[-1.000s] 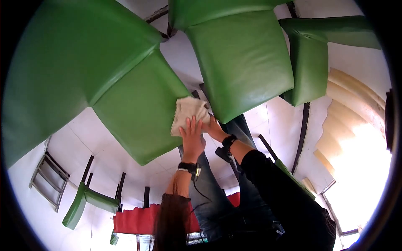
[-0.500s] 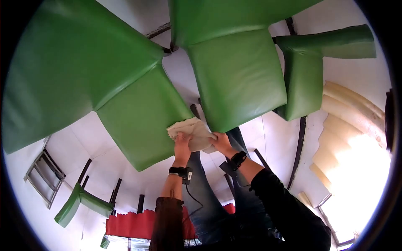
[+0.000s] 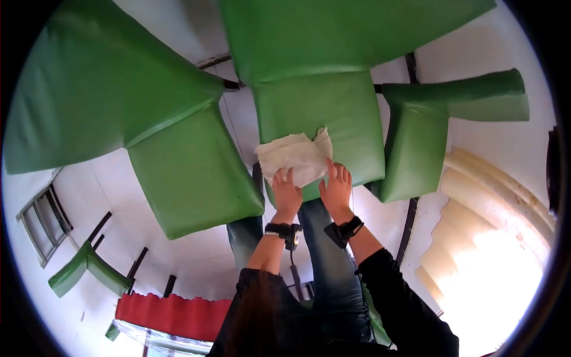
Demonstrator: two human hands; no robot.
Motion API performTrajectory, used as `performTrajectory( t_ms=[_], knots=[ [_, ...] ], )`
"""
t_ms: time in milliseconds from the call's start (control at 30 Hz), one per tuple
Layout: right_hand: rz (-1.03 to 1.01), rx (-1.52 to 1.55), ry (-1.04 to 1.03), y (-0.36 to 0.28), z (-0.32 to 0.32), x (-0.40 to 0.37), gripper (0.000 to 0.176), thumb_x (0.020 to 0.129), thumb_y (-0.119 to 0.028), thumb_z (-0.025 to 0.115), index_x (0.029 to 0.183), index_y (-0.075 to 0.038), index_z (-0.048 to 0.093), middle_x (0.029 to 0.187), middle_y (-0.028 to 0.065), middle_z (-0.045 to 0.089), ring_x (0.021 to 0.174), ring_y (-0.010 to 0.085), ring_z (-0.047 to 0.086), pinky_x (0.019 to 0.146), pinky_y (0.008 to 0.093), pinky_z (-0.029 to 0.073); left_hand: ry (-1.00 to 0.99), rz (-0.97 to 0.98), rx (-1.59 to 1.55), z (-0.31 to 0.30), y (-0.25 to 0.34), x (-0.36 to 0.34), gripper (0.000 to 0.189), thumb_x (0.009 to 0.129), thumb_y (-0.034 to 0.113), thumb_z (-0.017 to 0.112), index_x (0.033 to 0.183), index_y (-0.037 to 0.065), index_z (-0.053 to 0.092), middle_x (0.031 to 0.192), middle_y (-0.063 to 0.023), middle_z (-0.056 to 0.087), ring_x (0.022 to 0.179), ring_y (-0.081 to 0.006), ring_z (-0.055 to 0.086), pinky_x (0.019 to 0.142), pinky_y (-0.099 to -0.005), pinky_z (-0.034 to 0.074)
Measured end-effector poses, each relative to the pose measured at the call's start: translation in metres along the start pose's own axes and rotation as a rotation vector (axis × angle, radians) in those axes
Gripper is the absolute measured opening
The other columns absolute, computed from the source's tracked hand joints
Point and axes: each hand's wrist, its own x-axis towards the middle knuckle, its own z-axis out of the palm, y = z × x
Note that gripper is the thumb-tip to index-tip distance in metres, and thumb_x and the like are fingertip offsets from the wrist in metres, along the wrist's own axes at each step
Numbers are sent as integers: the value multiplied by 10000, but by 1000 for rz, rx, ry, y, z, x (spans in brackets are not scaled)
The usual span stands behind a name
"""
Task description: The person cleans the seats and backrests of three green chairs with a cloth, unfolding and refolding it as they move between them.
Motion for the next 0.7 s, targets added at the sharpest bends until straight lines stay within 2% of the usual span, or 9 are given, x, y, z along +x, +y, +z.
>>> performTrajectory(
  t_ms=[67,100,133,200,267,333,400,600,700],
  knots=[
    [-10,50,-39,7,0,-6,412,665,-100,559,1061,-57,458,967,156,483,938,311,455,842,429,336,121,59,-87,2,8,-11,595,625,59,560,1197,61,398,1233,-188,296,1158,-380,282,919,-482,282],
    [3,75,-81,9,3,-10,349,676,-82,570,1010,-67,471,917,131,483,887,307,468,775,411,376,17,-10,-87,4,10,-14,670,627,67,562,1253,70,324,1318,-203,202,1234,-394,167,947,-530,227],
    [-26,69,-79,11,8,-13,349,676,-82,570,1010,-67,471,917,131,483,887,307,468,775,411,376,41,-20,-101,6,9,-17,670,627,67,562,1253,70,324,1318,-203,202,1234,-394,167,947,-530,227],
    [-32,110,-122,20,24,-6,202,685,-95,577,868,-75,495,835,109,493,830,295,491,705,394,410,2,-24,-76,19,4,-16,686,634,81,569,1267,70,304,1360,-203,131,1264,-397,89,947,-574,185],
    [-136,173,-1,23,31,12,131,696,-122,585,774,-87,486,755,91,490,741,280,511,621,369,432,2,-69,-46,17,9,-10,718,646,104,580,1294,94,273,1374,-205,98,1275,-389,55,957,-581,151],
    [-166,207,-100,27,40,27,152,699,-145,602,784,-81,493,700,86,523,657,262,541,574,351,444,36,-44,48,20,6,0,784,656,156,621,1322,92,212,1374,-231,30,1270,-409,22,965,-570,142],
    [-16,298,-355,36,53,38,169,694,-144,619,787,-68,501,631,84,553,561,249,554,519,340,446,25,-52,75,9,9,10,784,655,155,626,1320,93,215,1373,-232,27,1268,-412,25,965,-575,136],
    [-21,380,-411,45,63,79,196,702,-123,624,848,-58,510,615,90,563,534,201,557,508,303,437,119,47,74,-8,6,52,829,617,223,691,1307,104,248,1370,-225,72,1269,-400,68,956,-581,161],
    [-5,482,-315,26,58,110,355,719,-68,572,1055,-105,463,664,98,540,592,246,545,554,342,446,117,81,34,-32,7,83,822,618,229,690,1304,99,255,1372,-226,60,1268,-402,66,955,-578,172]
  ],
)
